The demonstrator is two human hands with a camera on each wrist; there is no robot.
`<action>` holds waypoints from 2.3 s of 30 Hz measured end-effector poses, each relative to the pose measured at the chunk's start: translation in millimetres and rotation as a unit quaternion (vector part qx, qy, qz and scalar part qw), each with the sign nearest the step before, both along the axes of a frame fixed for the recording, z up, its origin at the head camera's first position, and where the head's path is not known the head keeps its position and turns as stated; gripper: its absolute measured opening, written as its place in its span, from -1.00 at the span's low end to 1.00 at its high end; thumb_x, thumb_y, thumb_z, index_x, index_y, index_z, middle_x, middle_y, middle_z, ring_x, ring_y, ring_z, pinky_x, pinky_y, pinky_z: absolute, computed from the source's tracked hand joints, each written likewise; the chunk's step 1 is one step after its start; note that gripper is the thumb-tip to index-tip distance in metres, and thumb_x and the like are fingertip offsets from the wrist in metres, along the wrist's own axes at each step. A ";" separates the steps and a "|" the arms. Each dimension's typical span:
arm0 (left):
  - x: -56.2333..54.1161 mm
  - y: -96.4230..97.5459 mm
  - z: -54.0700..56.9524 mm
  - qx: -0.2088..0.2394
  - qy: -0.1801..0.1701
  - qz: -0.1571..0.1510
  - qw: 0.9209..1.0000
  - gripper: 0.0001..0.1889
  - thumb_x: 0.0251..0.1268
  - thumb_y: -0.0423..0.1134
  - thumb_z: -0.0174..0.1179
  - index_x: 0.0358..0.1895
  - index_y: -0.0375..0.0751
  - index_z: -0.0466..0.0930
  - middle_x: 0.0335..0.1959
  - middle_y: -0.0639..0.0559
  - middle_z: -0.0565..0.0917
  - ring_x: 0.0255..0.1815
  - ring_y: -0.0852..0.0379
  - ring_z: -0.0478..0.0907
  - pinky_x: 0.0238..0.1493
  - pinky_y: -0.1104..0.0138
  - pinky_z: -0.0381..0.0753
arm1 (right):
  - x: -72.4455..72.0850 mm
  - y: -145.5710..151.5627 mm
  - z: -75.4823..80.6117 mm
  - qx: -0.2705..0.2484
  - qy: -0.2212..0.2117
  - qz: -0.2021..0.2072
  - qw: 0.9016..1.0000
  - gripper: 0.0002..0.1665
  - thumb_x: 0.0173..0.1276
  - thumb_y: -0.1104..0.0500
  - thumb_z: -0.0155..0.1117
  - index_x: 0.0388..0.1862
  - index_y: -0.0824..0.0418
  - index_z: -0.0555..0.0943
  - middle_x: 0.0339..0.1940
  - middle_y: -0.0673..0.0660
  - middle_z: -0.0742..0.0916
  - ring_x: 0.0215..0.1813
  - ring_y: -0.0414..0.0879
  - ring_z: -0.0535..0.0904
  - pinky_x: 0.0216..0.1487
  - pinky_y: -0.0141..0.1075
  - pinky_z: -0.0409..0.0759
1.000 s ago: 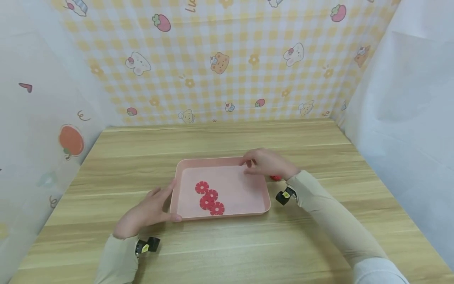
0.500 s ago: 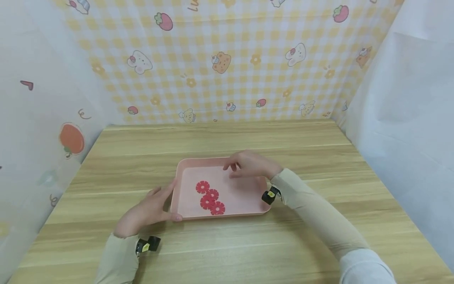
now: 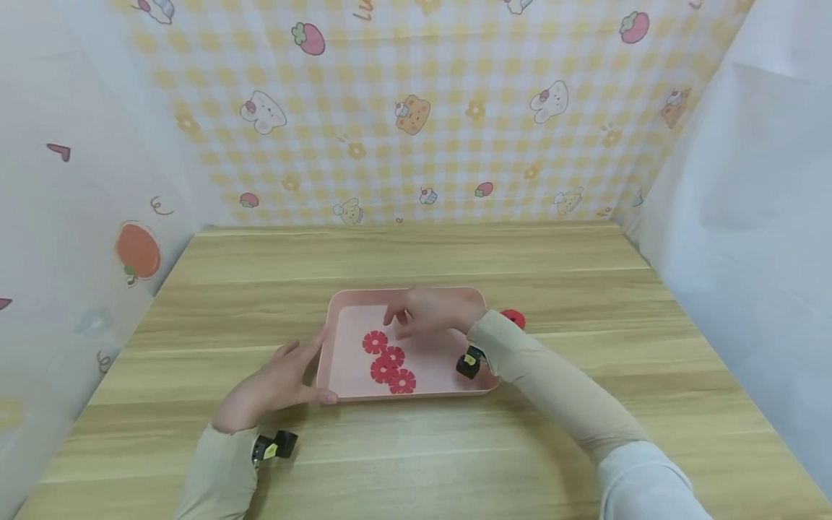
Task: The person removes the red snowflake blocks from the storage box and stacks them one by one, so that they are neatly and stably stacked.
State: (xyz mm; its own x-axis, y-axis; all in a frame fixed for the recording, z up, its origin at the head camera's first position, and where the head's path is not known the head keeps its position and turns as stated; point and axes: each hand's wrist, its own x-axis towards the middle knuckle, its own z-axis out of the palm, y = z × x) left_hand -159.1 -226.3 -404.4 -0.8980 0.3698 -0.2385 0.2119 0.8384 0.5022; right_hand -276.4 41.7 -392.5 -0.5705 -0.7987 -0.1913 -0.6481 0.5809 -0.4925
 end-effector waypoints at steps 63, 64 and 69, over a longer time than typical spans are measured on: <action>-1.6 -0.3 -1.1 0.011 -0.019 0.009 1.000 0.23 -0.14 0.26 0.40 0.54 -0.15 -0.15 0.45 -0.28 0.21 0.39 -0.56 -0.02 0.15 -0.43 0.21 | -3.8 -39.4 -26.9 0.067 0.040 0.005 0.997 -0.59 0.14 0.05 0.46 -0.02 0.01 0.60 -0.22 -0.08 0.56 -0.18 -0.22 0.46 -0.12 -0.47 0.51; -1.8 -0.3 -1.1 0.011 -0.020 0.009 1.000 0.23 -0.14 0.26 0.40 0.54 -0.15 -0.15 0.46 -0.28 0.20 0.39 -0.56 -0.03 0.16 -0.43 0.20 | -4.4 -39.7 -27.2 0.068 0.039 0.006 0.997 -0.60 0.14 0.05 0.46 -0.03 0.01 0.60 -0.22 -0.08 0.56 -0.18 -0.22 0.46 -0.13 -0.47 0.51; -2.7 -0.3 -2.7 0.004 -0.015 0.007 1.000 0.25 -0.14 0.27 0.41 0.54 -0.15 -0.17 0.44 -0.30 0.22 0.39 -0.57 -0.02 0.16 -0.42 0.22 | -6.2 -41.1 -28.3 0.068 0.043 0.018 0.997 -0.64 0.15 0.07 0.45 -0.09 0.06 0.57 -0.26 -0.06 0.56 -0.21 -0.21 0.45 -0.19 -0.50 0.49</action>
